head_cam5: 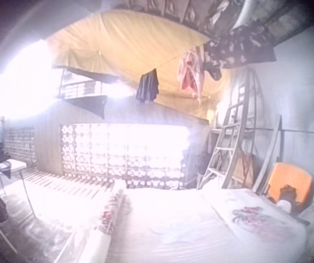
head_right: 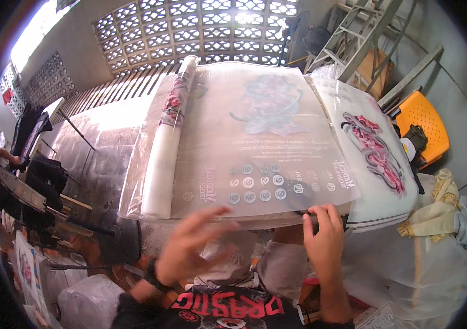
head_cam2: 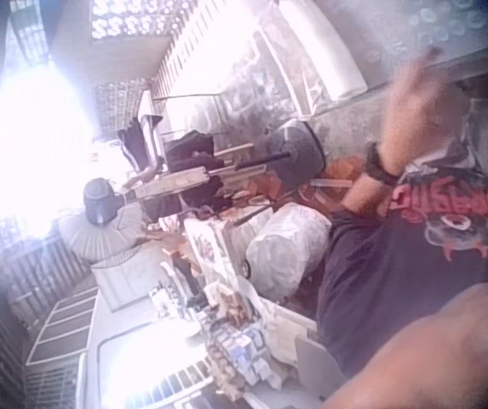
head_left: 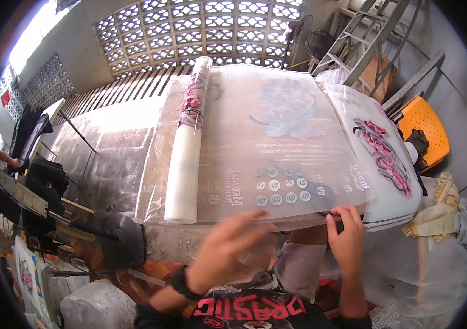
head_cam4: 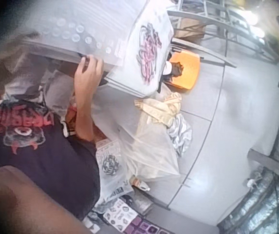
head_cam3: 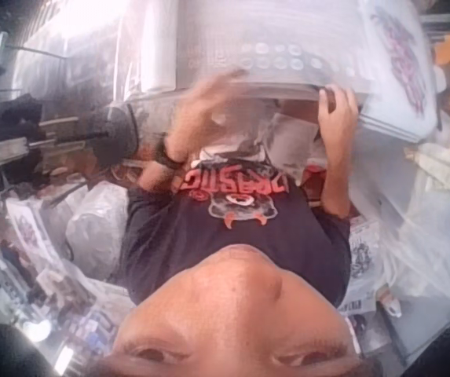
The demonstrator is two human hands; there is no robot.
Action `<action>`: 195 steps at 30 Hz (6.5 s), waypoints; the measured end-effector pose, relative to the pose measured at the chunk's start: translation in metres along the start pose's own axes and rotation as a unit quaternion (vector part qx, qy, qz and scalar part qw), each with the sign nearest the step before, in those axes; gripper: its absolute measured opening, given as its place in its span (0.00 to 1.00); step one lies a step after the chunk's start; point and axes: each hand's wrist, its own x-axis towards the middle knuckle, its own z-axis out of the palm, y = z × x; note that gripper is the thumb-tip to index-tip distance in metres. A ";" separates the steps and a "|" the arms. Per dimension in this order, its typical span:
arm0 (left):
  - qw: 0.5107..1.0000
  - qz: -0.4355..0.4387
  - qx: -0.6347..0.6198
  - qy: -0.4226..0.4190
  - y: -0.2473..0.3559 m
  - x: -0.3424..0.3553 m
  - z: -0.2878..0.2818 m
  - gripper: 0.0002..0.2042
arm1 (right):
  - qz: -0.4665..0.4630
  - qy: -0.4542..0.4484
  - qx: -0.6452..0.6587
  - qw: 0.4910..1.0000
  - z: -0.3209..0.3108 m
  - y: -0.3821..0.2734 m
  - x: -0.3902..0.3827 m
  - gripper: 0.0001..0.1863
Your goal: The person uses scissors to cut sections from a large roll of white material with pink graphics. They separate the cut pieces and place them on a stack to the right. The process involves unrolling the material, cutting it, and organizing the resulting pieces.
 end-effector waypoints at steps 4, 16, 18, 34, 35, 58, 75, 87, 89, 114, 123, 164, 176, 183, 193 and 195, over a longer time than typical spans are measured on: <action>0.995 -0.046 0.075 0.040 -0.011 -0.008 0.045 0.22 | -0.096 0.055 -0.054 0.992 0.008 -0.008 -0.020 0.12; 0.991 -0.074 0.086 0.076 -0.039 -0.024 0.042 0.19 | -0.090 0.043 -0.101 0.990 -0.006 -0.001 -0.019 0.13; 0.991 -0.073 0.066 0.089 -0.047 -0.027 0.042 0.18 | -0.086 0.050 -0.072 0.992 -0.016 0.004 -0.039 0.11; 0.985 -0.054 0.149 0.073 -0.051 -0.046 0.011 0.19 | 0.207 -0.133 0.421 0.873 0.074 0.025 -0.172 0.06; 0.985 -0.054 0.147 0.073 -0.050 -0.046 0.009 0.19 | 0.199 -0.137 0.413 0.878 0.074 0.029 -0.177 0.07; 0.980 -0.141 0.126 0.064 -0.069 0.008 0.012 0.18 | 0.236 -0.342 0.601 0.683 0.057 -0.045 -0.158 0.42; 0.986 -0.132 0.090 0.047 -0.070 0.002 0.003 0.21 | 0.205 -0.255 0.476 0.816 0.068 -0.109 -0.108 0.29; 0.985 -0.139 0.091 0.041 -0.069 0.002 0.005 0.21 | 0.161 -0.229 0.402 0.872 0.076 -0.107 -0.111 0.28; 0.985 -0.137 0.099 0.039 -0.071 0.003 0.004 0.21 | 0.149 -0.226 0.393 0.879 0.077 -0.107 -0.110 0.28; 0.983 -0.134 0.118 0.027 -0.069 0.003 0.005 0.29 | 0.173 -0.228 0.367 0.885 0.064 -0.119 -0.108 0.32; 0.984 -0.138 0.103 0.038 -0.069 0.003 0.006 0.31 | 0.114 -0.221 0.337 0.908 0.067 -0.122 -0.078 0.33; 0.986 -0.148 0.076 0.028 -0.071 0.003 0.005 0.33 | 0.002 -0.186 0.286 0.940 0.141 -0.129 0.137 0.22; 0.984 -0.163 0.074 0.026 -0.068 0.004 0.002 0.33 | -0.019 -0.186 0.292 0.938 0.161 -0.126 0.181 0.23; 0.984 -0.164 0.068 0.030 -0.070 0.005 0.005 0.33 | -0.019 -0.189 0.277 0.942 0.176 -0.122 0.221 0.24; 0.981 -0.178 0.066 0.026 -0.064 0.007 0.000 0.33 | -0.039 -0.178 0.281 0.942 0.192 -0.122 0.259 0.26; 0.981 -0.183 0.064 0.027 -0.065 0.007 0.002 0.33 | -0.034 -0.178 0.287 0.941 0.195 -0.120 0.263 0.25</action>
